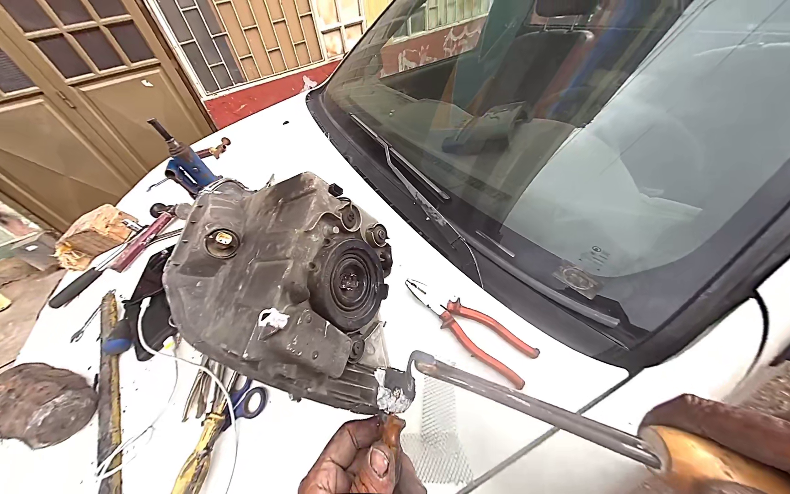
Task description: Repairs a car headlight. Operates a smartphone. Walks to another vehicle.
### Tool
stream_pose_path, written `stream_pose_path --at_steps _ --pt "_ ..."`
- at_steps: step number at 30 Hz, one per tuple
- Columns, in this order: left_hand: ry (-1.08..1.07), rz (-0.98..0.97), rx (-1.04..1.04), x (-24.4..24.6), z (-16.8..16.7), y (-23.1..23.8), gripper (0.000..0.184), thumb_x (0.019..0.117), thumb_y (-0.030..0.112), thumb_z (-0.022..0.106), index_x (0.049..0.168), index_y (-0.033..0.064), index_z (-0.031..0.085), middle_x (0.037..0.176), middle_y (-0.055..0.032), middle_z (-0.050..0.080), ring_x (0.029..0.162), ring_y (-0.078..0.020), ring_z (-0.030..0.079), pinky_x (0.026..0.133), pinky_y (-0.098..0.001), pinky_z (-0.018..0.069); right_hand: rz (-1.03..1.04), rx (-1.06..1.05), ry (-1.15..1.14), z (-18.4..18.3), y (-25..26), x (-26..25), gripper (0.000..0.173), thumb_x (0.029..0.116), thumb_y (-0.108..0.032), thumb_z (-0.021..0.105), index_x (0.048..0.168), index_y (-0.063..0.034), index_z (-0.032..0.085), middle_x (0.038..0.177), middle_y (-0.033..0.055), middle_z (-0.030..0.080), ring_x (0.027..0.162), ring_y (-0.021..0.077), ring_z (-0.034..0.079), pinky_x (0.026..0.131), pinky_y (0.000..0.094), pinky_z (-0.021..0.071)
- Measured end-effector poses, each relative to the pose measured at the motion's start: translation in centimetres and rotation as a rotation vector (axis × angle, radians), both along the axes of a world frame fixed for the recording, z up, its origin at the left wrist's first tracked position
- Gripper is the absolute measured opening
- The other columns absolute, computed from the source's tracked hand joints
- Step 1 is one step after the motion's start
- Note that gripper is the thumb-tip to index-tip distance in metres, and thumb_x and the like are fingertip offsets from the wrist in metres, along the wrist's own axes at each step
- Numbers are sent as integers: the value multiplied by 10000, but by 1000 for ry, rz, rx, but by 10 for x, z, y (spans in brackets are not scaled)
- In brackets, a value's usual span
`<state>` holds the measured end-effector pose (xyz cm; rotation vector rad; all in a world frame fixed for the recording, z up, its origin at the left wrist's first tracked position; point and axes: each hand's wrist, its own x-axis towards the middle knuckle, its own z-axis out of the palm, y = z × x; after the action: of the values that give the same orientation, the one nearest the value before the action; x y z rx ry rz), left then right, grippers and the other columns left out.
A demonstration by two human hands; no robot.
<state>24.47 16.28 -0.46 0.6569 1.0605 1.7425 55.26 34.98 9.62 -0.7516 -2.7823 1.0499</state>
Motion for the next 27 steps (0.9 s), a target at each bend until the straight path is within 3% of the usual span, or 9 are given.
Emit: stream_pose_path --at_steps 4,10,21,27 --pt "-25 8 -21 2 1 -1 255 1072 102 506 1220 -85 595 873 -147 691 684 -181 663 598 -332 580 -8 -19 8 -8 -1 5 489 1053 -440 525 1225 0 652 823 217 660 671 351 647 567 563 505" --pt "-11 3 -12 2 1 -2 254 1072 103 505 1217 -82 600 882 -146 690 695 -179 661 610 -330 580 -62 36 36 -16 -11 5 583 1029 -573 501 1170 -35 680 762 183 626 633 321 609 545 531 457" --pt "-1 -20 4 -2 0 -1 253 1069 100 512 1227 -83 587 900 -146 695 713 -182 669 628 -340 586 -85 27 38 -14 -14 3 564 1029 -558 513 1147 -34 684 733 169 611 601 307 588 520 517 437" --pt "2 -30 22 -6 -4 -1 233 1063 96 526 1201 -76 600 897 -156 694 707 -187 664 633 -346 582 7 11 -64 2 -4 -4 480 1058 -462 508 1213 -39 671 761 172 644 646 321 636 536 534 482"
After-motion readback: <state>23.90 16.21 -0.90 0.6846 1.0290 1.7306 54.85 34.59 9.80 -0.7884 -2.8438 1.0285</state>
